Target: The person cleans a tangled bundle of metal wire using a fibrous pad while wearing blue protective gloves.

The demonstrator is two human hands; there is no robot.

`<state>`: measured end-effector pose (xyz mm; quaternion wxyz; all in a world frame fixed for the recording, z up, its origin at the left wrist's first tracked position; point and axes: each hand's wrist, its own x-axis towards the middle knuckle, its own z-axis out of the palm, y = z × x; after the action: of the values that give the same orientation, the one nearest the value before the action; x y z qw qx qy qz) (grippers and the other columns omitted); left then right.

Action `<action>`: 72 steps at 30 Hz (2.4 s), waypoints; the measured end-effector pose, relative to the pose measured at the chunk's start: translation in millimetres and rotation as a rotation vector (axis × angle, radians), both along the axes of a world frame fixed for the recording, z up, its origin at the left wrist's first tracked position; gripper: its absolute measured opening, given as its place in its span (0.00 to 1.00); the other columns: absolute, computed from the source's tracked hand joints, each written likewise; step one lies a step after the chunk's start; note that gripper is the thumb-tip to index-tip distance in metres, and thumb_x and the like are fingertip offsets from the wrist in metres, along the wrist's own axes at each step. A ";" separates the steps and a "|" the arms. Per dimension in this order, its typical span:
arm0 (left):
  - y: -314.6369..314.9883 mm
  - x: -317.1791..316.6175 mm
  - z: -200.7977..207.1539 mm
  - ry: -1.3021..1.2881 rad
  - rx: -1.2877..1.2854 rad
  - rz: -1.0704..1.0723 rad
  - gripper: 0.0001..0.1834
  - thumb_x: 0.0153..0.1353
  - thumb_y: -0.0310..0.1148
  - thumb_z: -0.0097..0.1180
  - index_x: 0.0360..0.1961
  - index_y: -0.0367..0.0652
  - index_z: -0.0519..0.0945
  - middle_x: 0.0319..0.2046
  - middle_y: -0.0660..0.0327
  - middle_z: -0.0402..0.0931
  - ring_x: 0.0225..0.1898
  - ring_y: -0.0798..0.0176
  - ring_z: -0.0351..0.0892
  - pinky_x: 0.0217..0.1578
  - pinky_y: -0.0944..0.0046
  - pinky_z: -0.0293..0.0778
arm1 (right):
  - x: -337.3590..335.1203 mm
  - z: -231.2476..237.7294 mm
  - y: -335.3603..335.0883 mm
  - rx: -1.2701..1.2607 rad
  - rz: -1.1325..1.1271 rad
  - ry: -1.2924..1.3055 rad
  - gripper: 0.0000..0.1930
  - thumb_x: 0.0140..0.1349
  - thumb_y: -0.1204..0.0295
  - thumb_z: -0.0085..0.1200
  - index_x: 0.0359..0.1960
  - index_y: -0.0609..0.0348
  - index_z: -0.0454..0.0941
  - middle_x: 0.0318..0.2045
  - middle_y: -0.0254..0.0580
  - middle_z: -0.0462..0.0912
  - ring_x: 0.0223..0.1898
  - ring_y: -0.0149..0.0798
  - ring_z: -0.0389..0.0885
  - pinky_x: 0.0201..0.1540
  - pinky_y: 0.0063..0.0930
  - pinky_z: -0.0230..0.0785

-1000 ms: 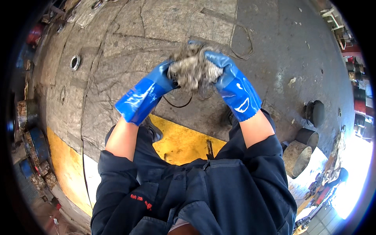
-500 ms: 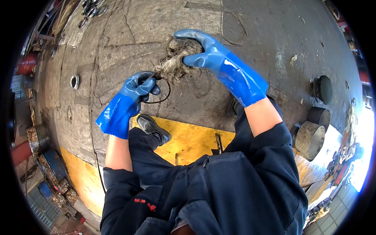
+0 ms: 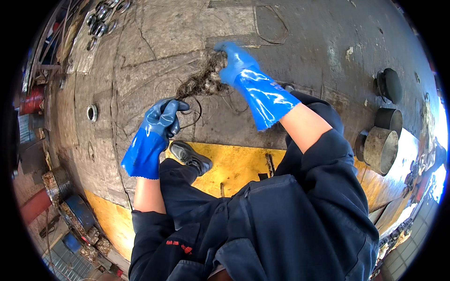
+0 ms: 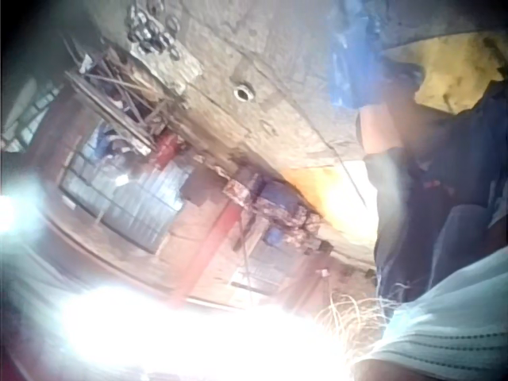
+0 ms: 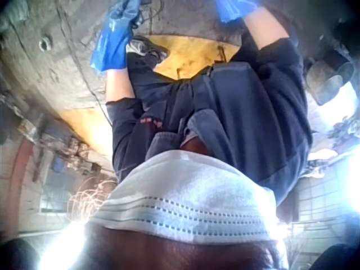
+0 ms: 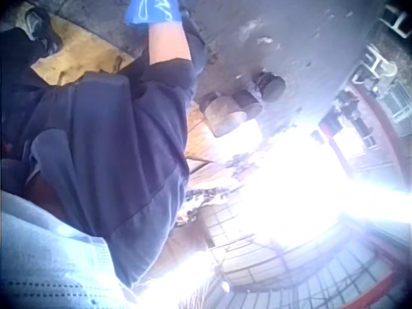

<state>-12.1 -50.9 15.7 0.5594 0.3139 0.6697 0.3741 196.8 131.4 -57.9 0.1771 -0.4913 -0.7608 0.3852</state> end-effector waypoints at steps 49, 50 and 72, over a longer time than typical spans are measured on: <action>-23.2 -50.4 -36.4 -0.109 0.200 0.429 0.19 0.67 0.40 0.58 0.46 0.31 0.82 0.12 0.65 0.68 0.10 0.71 0.61 0.12 0.68 0.51 | 36.1 18.3 28.3 -0.738 0.265 0.470 0.42 0.61 0.66 0.68 0.73 0.63 0.59 0.59 0.56 0.78 0.53 0.48 0.84 0.62 0.38 0.78; -19.8 -44.7 -34.8 -0.102 0.194 0.399 0.19 0.68 0.41 0.58 0.46 0.31 0.82 0.12 0.66 0.67 0.10 0.72 0.60 0.12 0.68 0.51 | 23.2 12.0 26.5 -0.788 0.477 0.549 0.43 0.60 0.64 0.70 0.73 0.61 0.59 0.60 0.56 0.78 0.53 0.47 0.84 0.64 0.39 0.76; -5.3 13.1 -32.7 0.433 0.269 0.012 0.10 0.70 0.32 0.56 0.46 0.38 0.81 0.30 0.57 0.79 0.26 0.65 0.82 0.28 0.63 0.77 | -26.6 49.2 -19.0 -0.917 0.287 0.143 0.52 0.51 0.57 0.78 0.70 0.75 0.61 0.62 0.70 0.74 0.65 0.55 0.75 0.71 0.44 0.63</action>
<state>1.1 -56.2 -16.9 0.3541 0.4543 0.7200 0.3872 170.2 112.4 -8.7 -0.0608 -0.3812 -0.5585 0.7343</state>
